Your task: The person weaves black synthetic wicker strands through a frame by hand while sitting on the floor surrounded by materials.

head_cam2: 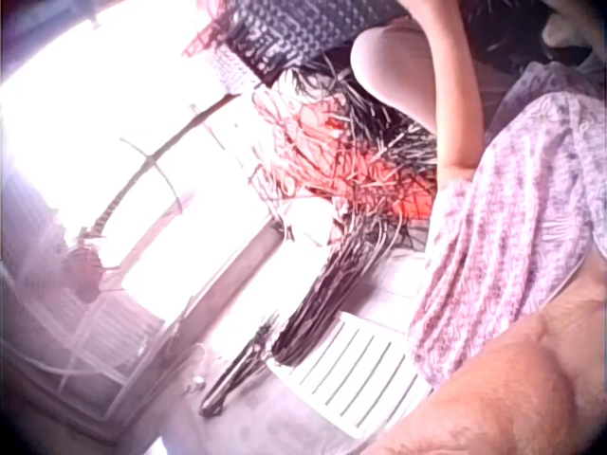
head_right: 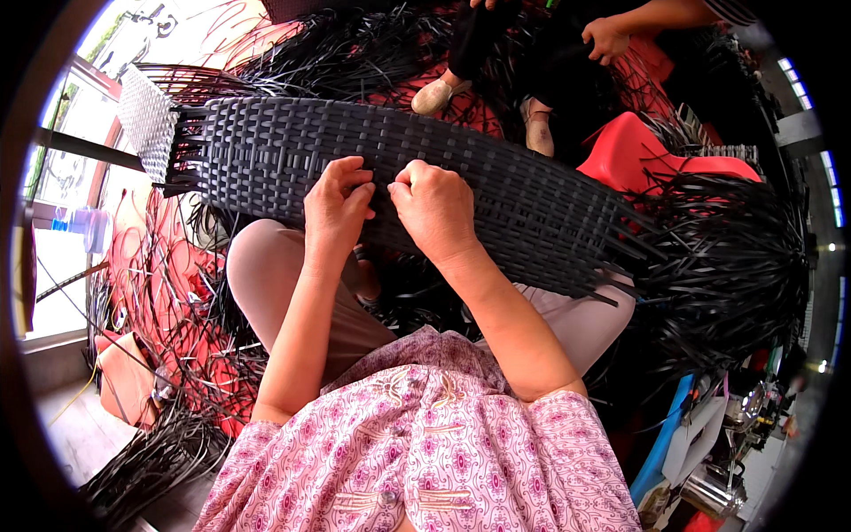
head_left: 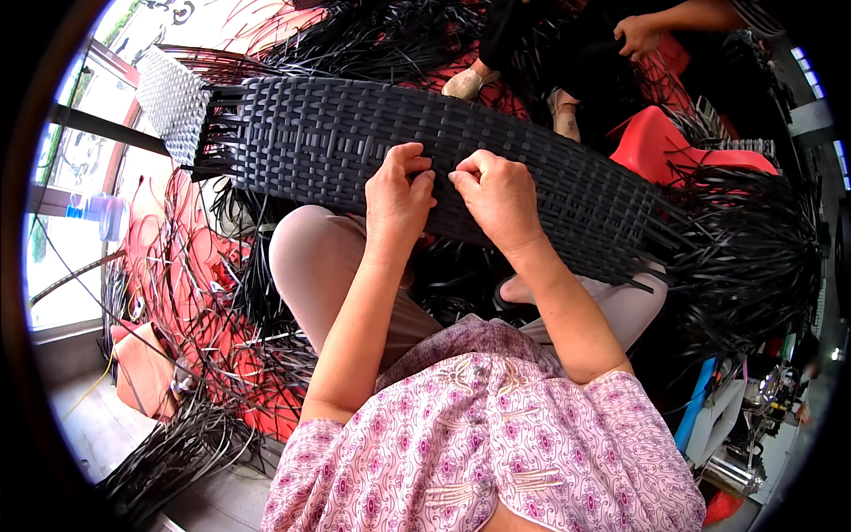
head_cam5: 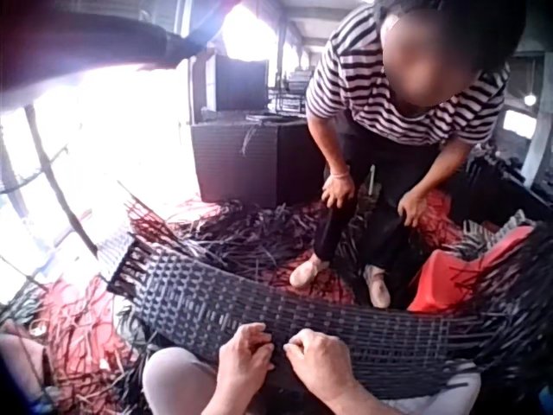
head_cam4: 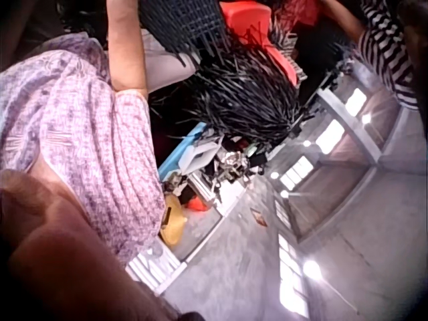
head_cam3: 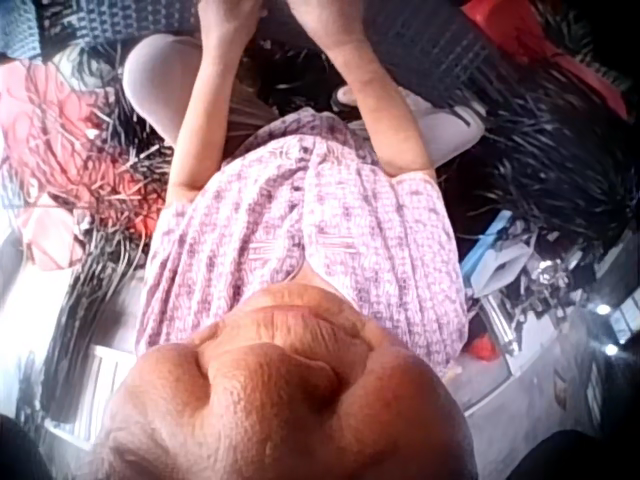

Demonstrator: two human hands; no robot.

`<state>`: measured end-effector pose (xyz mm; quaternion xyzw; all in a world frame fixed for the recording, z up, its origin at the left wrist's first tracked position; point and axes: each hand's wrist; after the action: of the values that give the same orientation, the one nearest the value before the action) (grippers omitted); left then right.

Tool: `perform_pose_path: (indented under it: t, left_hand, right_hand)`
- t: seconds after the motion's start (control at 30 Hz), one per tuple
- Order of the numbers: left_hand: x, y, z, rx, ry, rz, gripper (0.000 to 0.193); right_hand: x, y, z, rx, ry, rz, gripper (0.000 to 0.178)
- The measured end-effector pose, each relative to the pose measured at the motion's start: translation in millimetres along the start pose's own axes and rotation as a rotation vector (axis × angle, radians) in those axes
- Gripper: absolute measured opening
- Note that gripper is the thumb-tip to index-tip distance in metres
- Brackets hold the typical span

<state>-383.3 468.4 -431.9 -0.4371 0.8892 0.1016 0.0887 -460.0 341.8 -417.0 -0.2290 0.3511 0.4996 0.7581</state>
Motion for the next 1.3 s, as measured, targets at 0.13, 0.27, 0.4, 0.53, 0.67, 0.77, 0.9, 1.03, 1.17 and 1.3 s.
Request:
perform_pose_path:
  t: [0.13, 0.27, 0.4, 0.53, 0.67, 0.77, 0.9, 1.03, 1.17, 1.3]
  left_hand:
    - [0.4, -0.4, 4.3, 0.002, 0.021, 0.003, 0.036]
    - [-0.2, -0.2, 3.7, -0.016, 0.055, 0.017, 0.037]
    - [-1.7, -1.3, 5.6, -0.014, 0.074, 0.021, 0.037]
    - [-3.0, -3.2, 4.6, -0.026, 0.124, 0.017, 0.036]
    - [0.4, -7.5, 1.9, -0.026, 0.159, -0.069, 0.035]
    - [0.3, -12.2, -2.8, -0.037, 0.119, -0.114, 0.032]
    - [-11.3, -14.2, 11.2, 0.045, 0.135, -0.148, 0.028]
    - [-48.2, 2.9, 3.4, 0.083, 0.286, -0.223, 0.023]
    - [-87.1, 29.1, -25.8, 0.099, 0.478, -0.19, 0.023]
    - [-99.1, 56.1, -57.2, 0.276, 0.585, -0.151, 0.023]
  right_hand:
    - [0.9, -1.9, 2.1, -0.003, -0.005, 0.007, 0.013]
    - [2.9, -1.3, 2.0, 0.002, 0.01, -0.016, 0.013]
    - [7.4, -3.7, 4.2, -0.029, 0.024, -0.026, 0.013]
    - [8.1, -3.1, 2.0, -0.07, 0.051, -0.044, 0.014]
    - [11.0, -8.7, 3.1, -0.143, 0.113, -0.062, 0.016]
    - [12.4, -11.6, 4.3, -0.173, 0.124, -0.017, 0.022]
    - [3.6, -2.0, 17.8, -0.247, 0.157, 0.044, 0.03]
    - [1.2, 0.9, 10.1, -0.435, 0.28, -0.055, 0.033]
    - [1.7, -4.4, 10.5, -0.411, 0.056, -0.116, 0.027]
    - [0.4, -18.9, 34.3, -0.582, -0.249, 0.033, 0.026]
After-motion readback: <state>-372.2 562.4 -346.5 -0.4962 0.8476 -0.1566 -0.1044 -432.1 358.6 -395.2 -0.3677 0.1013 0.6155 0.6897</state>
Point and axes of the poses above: each hand's wrist, its own y-axis away from the middle knuckle, its own x-axis out of the palm, z = x × y, and after that the axes turned 12 degrees about z, right-handed
